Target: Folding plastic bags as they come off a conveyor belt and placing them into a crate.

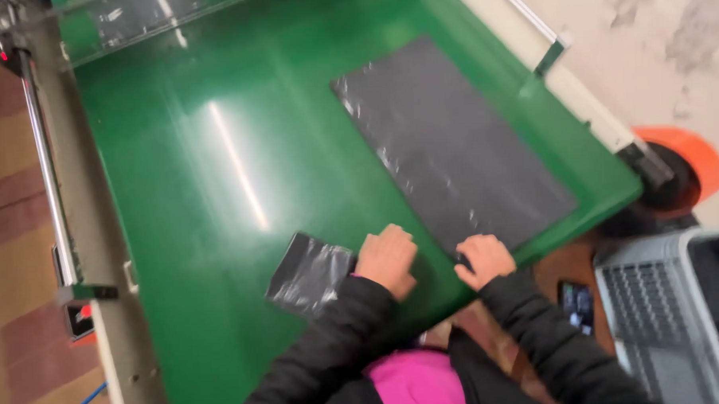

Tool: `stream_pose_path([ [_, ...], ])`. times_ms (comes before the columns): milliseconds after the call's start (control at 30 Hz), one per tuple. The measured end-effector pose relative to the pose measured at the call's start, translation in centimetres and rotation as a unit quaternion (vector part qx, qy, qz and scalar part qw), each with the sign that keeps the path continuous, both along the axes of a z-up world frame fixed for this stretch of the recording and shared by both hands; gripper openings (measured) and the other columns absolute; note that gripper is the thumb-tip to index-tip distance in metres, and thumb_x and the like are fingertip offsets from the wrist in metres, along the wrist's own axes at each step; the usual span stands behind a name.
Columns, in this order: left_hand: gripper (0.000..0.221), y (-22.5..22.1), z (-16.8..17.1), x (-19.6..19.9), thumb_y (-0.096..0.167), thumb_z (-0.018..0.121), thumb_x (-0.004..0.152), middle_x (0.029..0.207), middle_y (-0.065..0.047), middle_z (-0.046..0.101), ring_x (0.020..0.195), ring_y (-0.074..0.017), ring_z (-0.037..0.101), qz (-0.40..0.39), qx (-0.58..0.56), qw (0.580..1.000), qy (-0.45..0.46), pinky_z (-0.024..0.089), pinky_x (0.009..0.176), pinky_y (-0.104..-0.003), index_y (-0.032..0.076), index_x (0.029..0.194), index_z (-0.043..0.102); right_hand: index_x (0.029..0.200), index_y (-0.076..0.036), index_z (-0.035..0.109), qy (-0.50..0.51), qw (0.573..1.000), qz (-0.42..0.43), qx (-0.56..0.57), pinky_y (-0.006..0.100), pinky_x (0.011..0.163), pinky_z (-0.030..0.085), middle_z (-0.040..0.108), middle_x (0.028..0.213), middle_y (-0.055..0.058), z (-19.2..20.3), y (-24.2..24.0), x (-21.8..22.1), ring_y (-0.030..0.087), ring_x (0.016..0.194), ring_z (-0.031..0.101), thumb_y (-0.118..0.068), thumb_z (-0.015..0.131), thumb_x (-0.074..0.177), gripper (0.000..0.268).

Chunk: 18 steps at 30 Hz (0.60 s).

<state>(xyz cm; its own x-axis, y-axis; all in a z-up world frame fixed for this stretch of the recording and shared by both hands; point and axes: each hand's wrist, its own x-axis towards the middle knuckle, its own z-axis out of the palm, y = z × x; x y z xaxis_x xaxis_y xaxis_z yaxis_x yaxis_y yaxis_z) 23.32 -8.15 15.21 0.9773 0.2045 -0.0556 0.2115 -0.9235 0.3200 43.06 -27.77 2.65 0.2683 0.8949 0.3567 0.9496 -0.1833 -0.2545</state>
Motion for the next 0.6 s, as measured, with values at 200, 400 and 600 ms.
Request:
stream_pose_path([
  [200,0.072,-4.6,-13.4,9.2,0.025,0.079,0.061,0.13,-0.012,0.064,0.136,-0.0352,0.049,-0.094,0.005,0.96,-0.265,0.037,0.106,-0.063,0.005,0.128,0.062,0.091,-0.009,0.064,-0.004,0.998,0.028,0.048,0.046,0.075,0.052,0.062,0.09,0.011,-3.1,-0.5,2.9,0.035,0.086,0.06,-0.017,0.074,0.07,0.025],
  [400,0.022,-3.7,-18.3,13.3,0.015,0.072,0.085,0.112,-0.009,0.066,0.118,-0.0338,0.064,-0.085,-0.055,0.942,-0.321,0.053,0.101,-0.042,0.012,0.106,0.063,0.105,-0.007,0.068,0.174,0.984,0.017,0.019,0.043,0.088,0.051,0.069,0.108,0.013,1.9,-1.1,6.8,0.035,0.105,0.063,-0.035,0.084,0.065,0.051],
  [600,0.015,-4.7,-6.8,6.8,0.015,0.07,0.093,0.088,-0.018,0.065,0.082,-0.0391,0.065,0.057,-0.344,0.914,-0.209,0.053,0.07,-0.042,0.005,0.101,0.062,0.114,-0.022,0.074,0.122,0.965,-0.061,-0.222,0.038,0.092,0.056,0.075,0.111,0.004,1.9,-10.1,19.7,0.026,0.109,0.07,-0.027,0.081,0.067,0.048],
])
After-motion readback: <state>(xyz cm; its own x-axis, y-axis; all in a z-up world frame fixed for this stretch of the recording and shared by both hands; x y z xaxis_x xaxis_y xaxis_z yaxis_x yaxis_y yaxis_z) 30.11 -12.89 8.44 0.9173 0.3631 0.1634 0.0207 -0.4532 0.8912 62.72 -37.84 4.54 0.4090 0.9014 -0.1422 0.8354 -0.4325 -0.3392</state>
